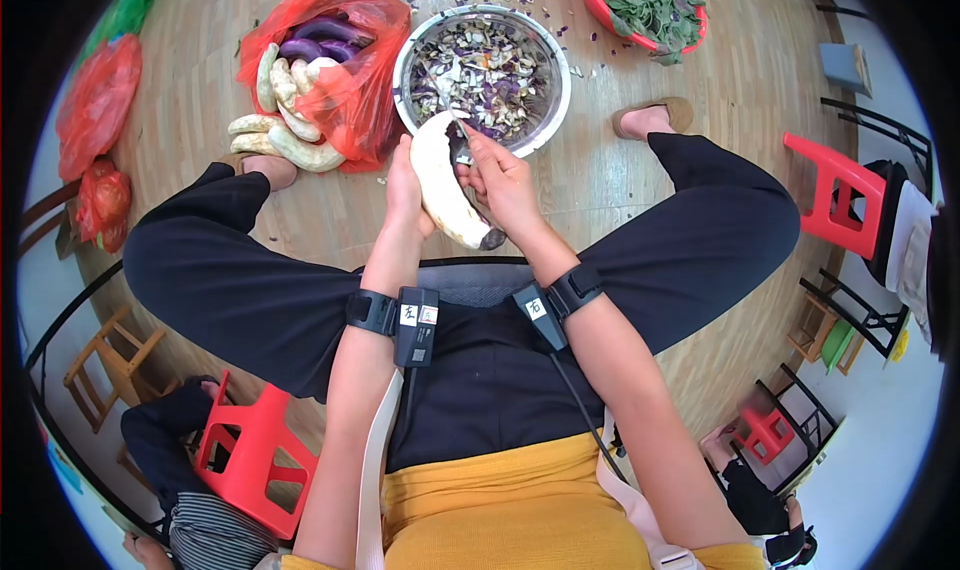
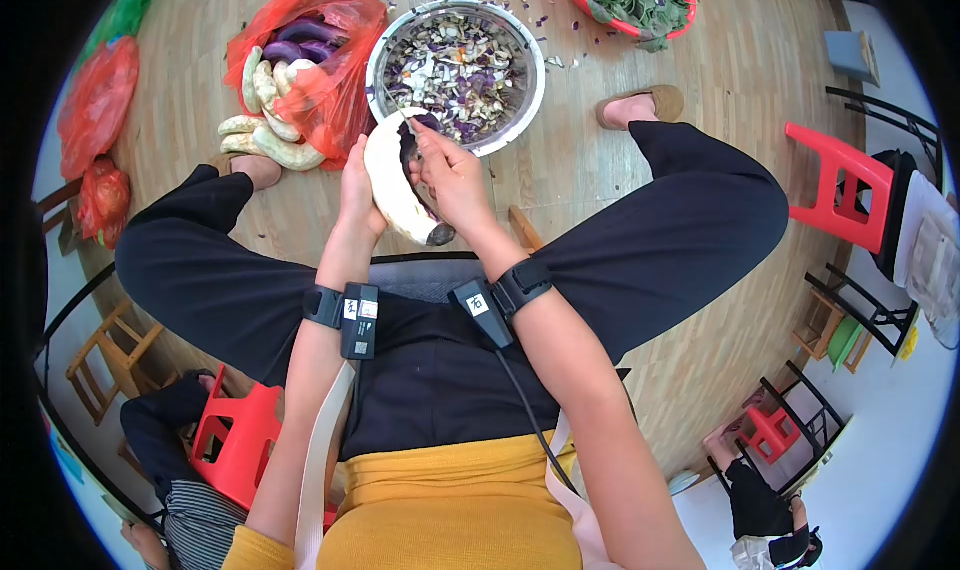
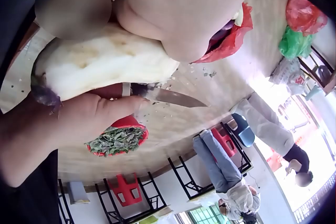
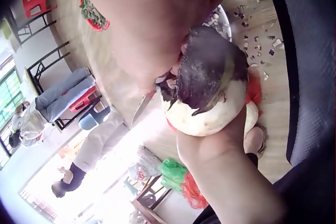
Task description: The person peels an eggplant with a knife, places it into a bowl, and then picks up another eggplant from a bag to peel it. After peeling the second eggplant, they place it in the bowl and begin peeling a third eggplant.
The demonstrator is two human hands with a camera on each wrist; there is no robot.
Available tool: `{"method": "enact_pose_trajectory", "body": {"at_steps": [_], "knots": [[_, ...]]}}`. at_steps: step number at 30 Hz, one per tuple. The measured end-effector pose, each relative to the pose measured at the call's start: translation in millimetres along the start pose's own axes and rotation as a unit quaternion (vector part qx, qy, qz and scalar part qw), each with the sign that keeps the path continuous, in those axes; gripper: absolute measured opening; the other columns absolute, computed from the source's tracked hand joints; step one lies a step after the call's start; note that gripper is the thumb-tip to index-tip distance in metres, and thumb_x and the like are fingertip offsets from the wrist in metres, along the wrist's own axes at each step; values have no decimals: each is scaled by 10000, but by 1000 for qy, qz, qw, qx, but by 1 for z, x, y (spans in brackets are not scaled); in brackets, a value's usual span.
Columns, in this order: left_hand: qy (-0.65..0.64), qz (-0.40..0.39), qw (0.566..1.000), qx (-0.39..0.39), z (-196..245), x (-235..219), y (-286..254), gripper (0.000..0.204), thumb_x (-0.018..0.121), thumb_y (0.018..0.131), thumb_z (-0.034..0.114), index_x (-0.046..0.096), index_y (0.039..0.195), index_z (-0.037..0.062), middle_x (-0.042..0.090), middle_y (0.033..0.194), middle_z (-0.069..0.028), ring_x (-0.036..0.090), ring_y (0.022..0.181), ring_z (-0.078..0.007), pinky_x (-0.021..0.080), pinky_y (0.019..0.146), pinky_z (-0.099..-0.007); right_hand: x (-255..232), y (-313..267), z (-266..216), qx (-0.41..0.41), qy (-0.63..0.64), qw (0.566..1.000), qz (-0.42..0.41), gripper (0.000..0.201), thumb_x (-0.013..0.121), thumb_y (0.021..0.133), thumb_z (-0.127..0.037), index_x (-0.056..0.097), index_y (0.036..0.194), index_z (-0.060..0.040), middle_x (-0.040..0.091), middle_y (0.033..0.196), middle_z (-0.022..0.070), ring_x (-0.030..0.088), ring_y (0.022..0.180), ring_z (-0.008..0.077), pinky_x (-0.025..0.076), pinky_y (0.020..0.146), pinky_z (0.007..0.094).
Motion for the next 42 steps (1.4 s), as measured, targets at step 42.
{"method": "enact_pose_trajectory", "body": {"at_steps": [42], "knots": [[-27, 3, 1000, 9, 3, -1, 2, 427, 248, 911, 384, 486, 1036, 53, 577, 774, -84, 568, 591, -203, 491, 515, -331, 0, 5, 3, -97, -179, 979, -19, 343, 525, 858, -186, 508, 1196, -132, 565, 648, -8, 516, 588, 48, 408, 562, 206]]}}
Point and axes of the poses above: each hand's wrist, its own y-axis towards the middle knuckle, its own x-axis out of the palm, z = x × y, the point moved 4 cm from there along y, towards the middle knuckle
